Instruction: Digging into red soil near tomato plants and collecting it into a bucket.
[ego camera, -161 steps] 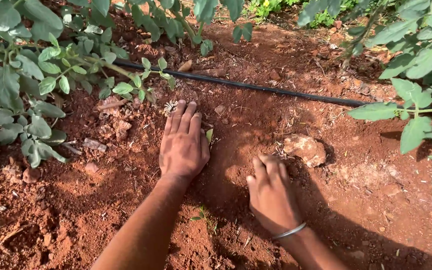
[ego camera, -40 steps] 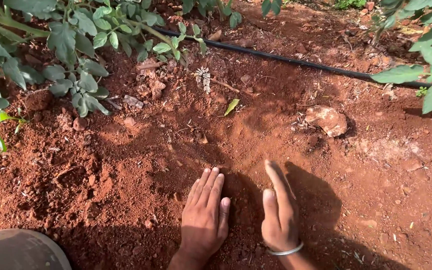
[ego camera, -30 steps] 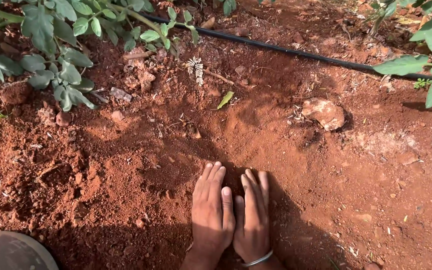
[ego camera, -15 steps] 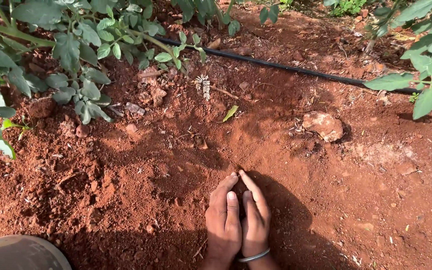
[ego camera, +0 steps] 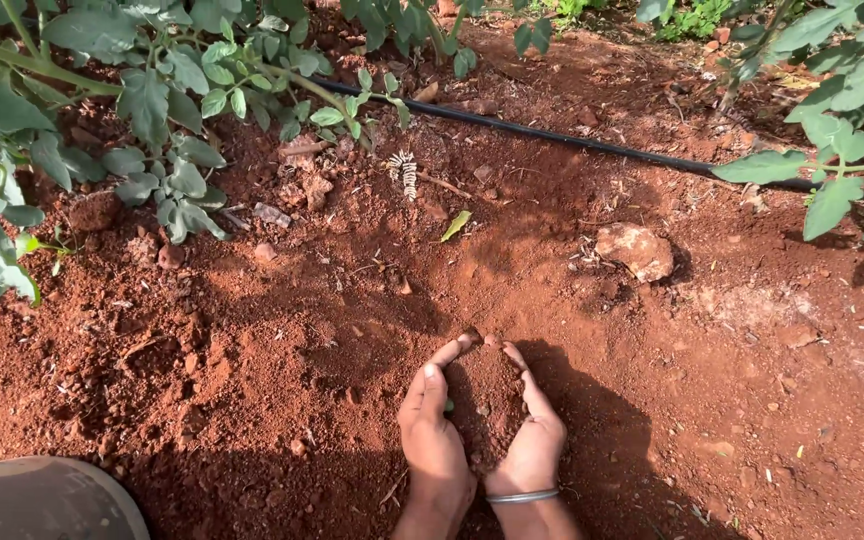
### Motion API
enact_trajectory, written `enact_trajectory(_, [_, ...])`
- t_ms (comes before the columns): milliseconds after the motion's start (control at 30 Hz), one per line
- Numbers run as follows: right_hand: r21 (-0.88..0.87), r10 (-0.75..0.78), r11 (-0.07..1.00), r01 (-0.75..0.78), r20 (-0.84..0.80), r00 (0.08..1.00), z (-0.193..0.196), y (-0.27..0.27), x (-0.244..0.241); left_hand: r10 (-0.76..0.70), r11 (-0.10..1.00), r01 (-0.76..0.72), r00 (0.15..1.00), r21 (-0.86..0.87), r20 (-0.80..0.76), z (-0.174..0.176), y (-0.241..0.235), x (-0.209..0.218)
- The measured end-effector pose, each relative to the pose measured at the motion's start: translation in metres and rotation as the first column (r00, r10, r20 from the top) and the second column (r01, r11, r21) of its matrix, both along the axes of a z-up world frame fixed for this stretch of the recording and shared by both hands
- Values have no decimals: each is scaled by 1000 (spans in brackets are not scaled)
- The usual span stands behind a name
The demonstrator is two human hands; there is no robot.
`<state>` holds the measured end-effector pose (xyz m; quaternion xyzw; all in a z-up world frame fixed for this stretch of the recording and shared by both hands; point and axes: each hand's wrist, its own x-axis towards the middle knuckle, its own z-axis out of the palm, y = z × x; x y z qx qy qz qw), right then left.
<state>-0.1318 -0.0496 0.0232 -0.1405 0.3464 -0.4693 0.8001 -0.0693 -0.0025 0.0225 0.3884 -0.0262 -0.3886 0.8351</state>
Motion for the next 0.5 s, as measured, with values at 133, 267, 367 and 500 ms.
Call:
enact_trajectory(133, [-61,9,998,-8,26,1000,-5,-5,-4,14,1000,-14,999,7,-32,16,-1,0])
enact_trajectory(267, [-63,26,998,-29,-44,999,25,-1,3,27,1000,-27,999,13,-27,37,2,2])
enact_trajectory(367, [-6,42,999,-42,-1,999,36,3,8,61,998,-61,998,-3,-24,41,9,2])
enact_trajectory(500, [8,94,996,-94,23,995,78,21,15,111,994,-111,994,5,-16,67,21,9])
